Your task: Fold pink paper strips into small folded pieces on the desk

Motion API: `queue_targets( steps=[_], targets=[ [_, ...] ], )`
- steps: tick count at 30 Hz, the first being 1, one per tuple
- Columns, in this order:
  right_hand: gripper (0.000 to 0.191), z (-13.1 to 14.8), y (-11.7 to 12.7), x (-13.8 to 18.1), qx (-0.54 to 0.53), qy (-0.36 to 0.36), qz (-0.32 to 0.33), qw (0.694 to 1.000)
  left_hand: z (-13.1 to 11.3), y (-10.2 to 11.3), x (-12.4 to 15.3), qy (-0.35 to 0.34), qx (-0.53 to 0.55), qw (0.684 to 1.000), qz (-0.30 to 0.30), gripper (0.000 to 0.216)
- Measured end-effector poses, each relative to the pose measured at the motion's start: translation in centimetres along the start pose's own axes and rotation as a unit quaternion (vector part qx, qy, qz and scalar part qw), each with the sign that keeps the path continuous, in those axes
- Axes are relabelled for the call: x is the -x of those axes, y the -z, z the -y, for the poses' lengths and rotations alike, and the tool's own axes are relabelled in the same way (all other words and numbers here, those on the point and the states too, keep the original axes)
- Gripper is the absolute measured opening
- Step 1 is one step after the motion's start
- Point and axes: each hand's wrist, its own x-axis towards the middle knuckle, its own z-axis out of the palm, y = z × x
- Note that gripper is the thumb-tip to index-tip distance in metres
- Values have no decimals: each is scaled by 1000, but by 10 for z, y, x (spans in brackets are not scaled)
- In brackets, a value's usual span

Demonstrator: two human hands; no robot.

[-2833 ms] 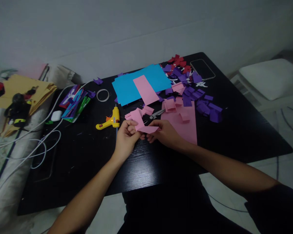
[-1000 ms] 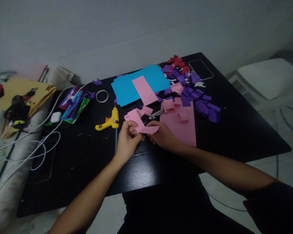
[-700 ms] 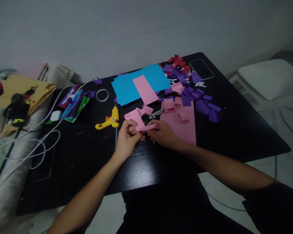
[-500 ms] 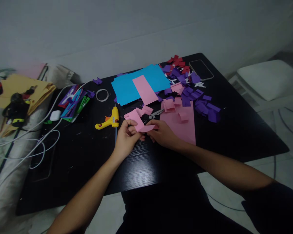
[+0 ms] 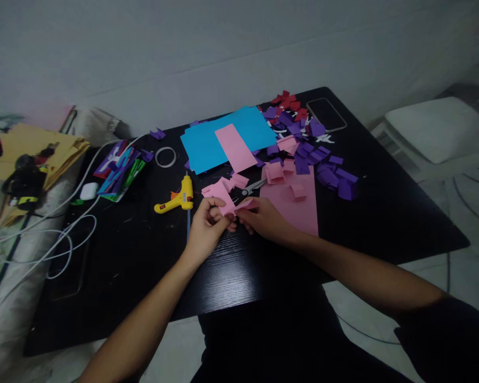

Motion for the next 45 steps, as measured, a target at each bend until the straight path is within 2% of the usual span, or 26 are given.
queue_targets(
  steps=[6, 14, 25, 33, 40, 45],
  targets=[
    [7, -5, 0, 0, -22, 7, 20, 1000, 4, 1, -1, -21, -2, 1000, -15, 35],
    [10, -3, -2, 4, -64, 10, 41, 997, 4, 1, -2, -34, 7, 999, -23, 35],
    [15, -8, -5, 3, -19, 33, -21, 999, 5, -2, 3, -40, -16, 999, -16, 32],
    [26, -9, 0, 2, -15, 43, -6, 999, 6, -2, 1, -55, -25, 998, -18, 30],
    [20, -9, -2, 0, -37, 26, 3, 999, 8, -1, 1, -35, -19, 999, -14, 31],
    [12, -13, -2, -3, -42, 19, 8, 999, 2, 2, 2, -48, -47, 998, -15, 25]
  ],
)
